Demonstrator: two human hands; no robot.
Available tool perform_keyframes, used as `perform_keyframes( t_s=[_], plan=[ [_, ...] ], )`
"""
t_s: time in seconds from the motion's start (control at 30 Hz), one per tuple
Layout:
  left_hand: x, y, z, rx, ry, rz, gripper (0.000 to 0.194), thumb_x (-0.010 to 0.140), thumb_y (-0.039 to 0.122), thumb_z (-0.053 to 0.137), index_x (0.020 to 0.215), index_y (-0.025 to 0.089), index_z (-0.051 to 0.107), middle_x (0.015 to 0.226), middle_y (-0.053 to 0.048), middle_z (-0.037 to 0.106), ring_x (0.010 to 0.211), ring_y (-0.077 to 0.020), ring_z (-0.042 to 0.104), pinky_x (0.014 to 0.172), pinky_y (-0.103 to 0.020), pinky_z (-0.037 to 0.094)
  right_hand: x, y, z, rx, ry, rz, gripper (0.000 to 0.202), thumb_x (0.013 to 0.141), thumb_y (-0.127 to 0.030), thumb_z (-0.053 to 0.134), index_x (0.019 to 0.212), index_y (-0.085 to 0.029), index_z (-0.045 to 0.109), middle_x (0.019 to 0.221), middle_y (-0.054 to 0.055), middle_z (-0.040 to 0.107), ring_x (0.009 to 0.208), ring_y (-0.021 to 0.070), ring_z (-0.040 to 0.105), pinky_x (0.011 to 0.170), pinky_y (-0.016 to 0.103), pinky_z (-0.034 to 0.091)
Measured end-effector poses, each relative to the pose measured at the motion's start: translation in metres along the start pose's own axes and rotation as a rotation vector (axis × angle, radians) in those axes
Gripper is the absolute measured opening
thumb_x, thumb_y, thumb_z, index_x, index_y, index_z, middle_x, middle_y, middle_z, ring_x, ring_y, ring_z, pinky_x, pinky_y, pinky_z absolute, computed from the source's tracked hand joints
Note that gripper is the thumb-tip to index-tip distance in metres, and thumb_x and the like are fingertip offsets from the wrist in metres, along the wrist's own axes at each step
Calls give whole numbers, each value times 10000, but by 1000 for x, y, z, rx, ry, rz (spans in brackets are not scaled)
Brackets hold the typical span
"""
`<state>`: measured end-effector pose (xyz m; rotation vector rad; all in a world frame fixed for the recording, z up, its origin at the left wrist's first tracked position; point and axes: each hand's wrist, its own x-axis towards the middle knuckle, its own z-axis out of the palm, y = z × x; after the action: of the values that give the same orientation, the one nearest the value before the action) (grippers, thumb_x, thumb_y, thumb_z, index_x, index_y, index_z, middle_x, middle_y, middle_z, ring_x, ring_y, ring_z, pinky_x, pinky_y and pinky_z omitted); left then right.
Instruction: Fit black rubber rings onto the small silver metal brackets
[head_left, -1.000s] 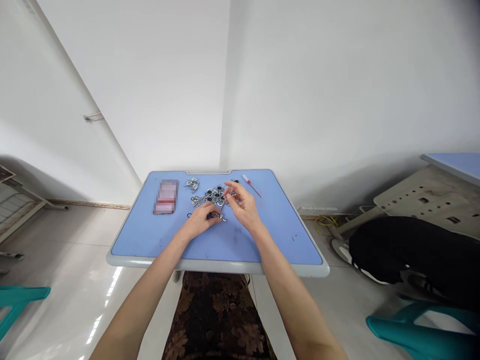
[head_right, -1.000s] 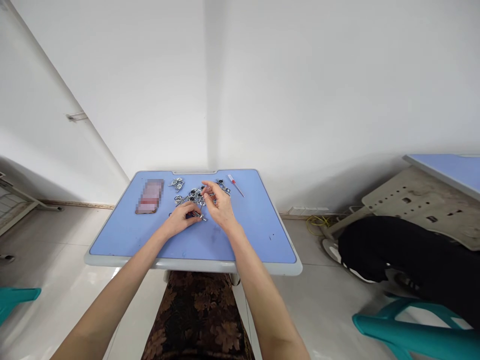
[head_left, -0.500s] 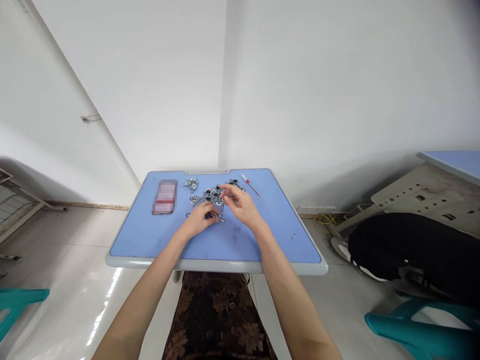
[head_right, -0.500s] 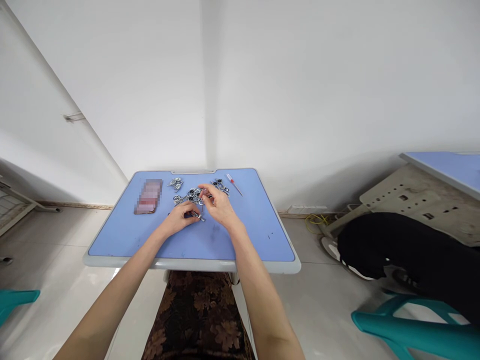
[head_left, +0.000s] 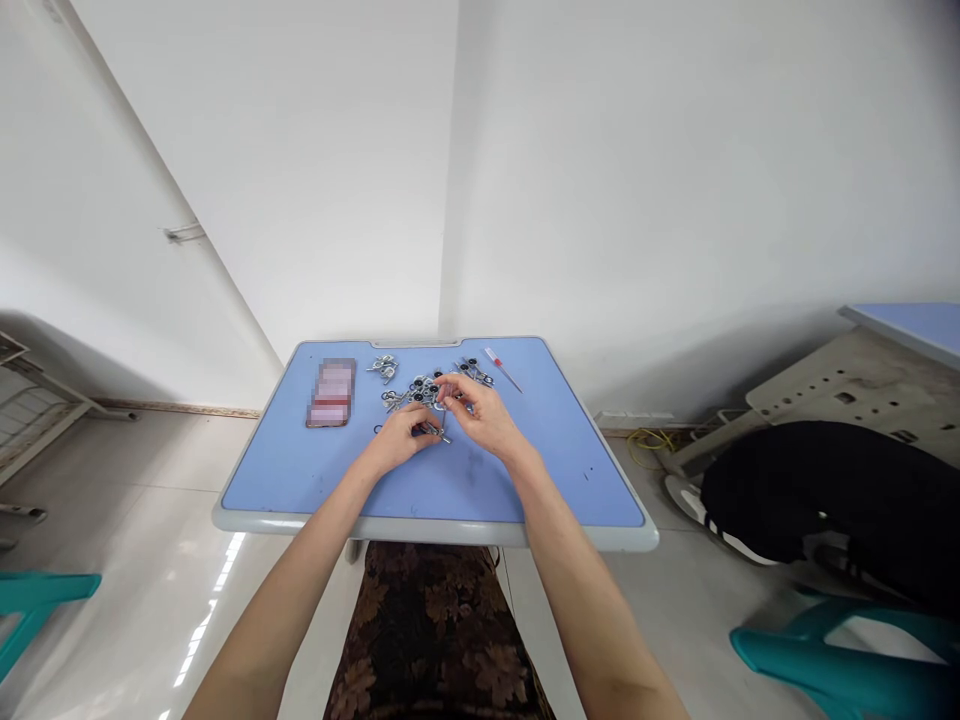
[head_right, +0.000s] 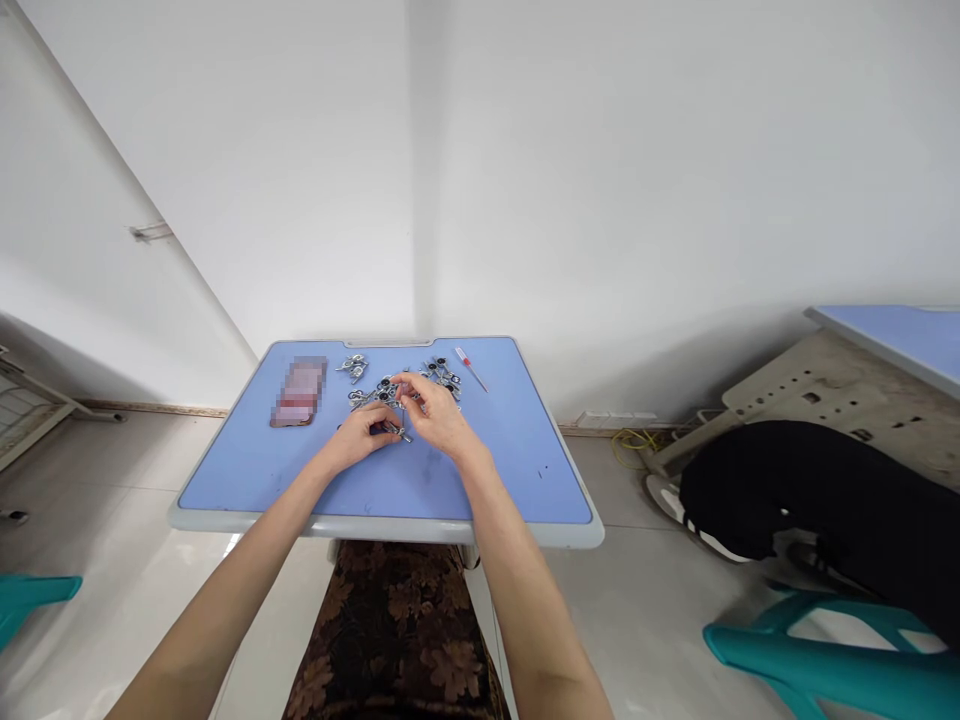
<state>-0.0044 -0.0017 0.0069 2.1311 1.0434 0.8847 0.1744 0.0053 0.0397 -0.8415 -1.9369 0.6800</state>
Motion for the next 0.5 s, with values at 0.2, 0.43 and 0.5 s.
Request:
perform_keyframes(
  t_s=[0.2, 0.43, 0.5],
  plan=[
    [0, -1, 1, 2, 10, 2, 83, 759, 156, 666, 839, 174, 666, 892, -37, 601, 815, -167, 568, 772, -314, 468, 0, 2, 0, -71, 28, -23, 249, 857, -206, 499, 1089, -227, 586, 886, 43, 625, 792, 176, 593, 714, 339, 524],
    [0, -4, 2, -11, 20, -14, 103, 746, 147, 667, 845, 175, 664, 900, -32, 596, 810, -166, 582, 770, -315, 488, -2, 4, 8, -202, 44, -92, 221, 878, -225, 504, 1082, -233, 588, 869, 49, 611, 741, 173, 572, 684, 315, 497],
    [0, -4, 2, -4, 19, -14, 103, 745, 146, 668, 844, 174, 665, 900, -31, 596, 815, -166, 583, 772, -313, 488, -2, 5, 9, -205, 53, -91, 210, 882, -229, 500, 1075, -230, 583, 874, 51, 614, 736, 173, 571, 676, 309, 492]
  ],
)
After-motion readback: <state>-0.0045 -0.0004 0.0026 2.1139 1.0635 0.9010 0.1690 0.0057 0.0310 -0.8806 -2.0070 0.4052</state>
